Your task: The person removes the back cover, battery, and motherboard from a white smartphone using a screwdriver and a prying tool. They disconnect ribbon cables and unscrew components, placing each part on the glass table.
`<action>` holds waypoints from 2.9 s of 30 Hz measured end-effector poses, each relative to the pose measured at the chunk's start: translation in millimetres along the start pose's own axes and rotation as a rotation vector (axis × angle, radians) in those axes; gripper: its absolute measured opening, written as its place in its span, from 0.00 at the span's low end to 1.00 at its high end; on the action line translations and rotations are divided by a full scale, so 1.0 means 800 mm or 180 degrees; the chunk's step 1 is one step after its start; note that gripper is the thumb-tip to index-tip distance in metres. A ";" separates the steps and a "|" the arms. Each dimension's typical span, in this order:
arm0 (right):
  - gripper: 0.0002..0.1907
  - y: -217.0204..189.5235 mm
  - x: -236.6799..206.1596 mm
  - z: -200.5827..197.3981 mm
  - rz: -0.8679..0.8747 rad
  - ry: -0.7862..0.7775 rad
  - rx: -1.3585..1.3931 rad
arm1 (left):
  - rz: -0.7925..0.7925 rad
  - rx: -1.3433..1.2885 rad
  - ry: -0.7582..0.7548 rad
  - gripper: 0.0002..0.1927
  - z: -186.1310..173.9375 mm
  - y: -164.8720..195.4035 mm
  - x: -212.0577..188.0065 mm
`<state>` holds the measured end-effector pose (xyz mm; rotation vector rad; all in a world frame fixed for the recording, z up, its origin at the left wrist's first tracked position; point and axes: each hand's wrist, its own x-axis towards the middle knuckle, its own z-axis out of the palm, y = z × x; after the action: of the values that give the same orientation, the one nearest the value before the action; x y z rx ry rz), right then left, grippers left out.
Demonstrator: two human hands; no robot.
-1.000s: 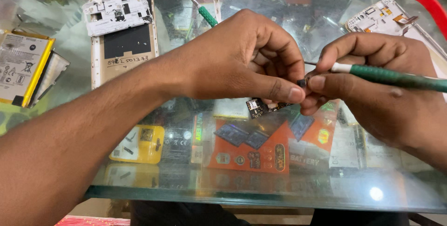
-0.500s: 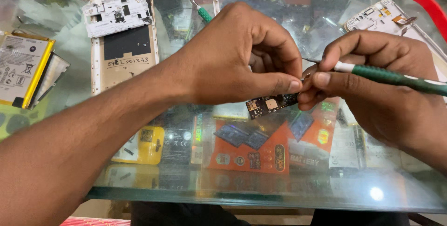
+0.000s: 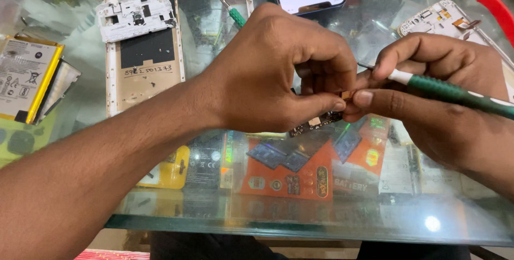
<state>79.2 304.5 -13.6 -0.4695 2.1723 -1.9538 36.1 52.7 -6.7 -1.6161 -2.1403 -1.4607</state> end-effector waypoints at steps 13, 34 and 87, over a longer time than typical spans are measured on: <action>0.09 -0.003 0.000 0.000 0.0210 0.0116 -0.0731 | -0.0076 0.0176 -0.0101 0.05 0.001 -0.003 -0.002; 0.14 -0.006 -0.001 0.004 -0.0288 0.0074 -0.1122 | -0.0191 0.0182 -0.0103 0.05 0.001 -0.003 -0.002; 0.15 -0.017 -0.015 0.017 -0.0520 0.0136 -0.1319 | 0.0101 0.0150 -0.0146 0.08 0.006 0.000 -0.004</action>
<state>96.8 294.9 -2.4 -0.6905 2.6507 -1.5886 39.8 54.2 -10.9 -1.6753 -2.1456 -1.3669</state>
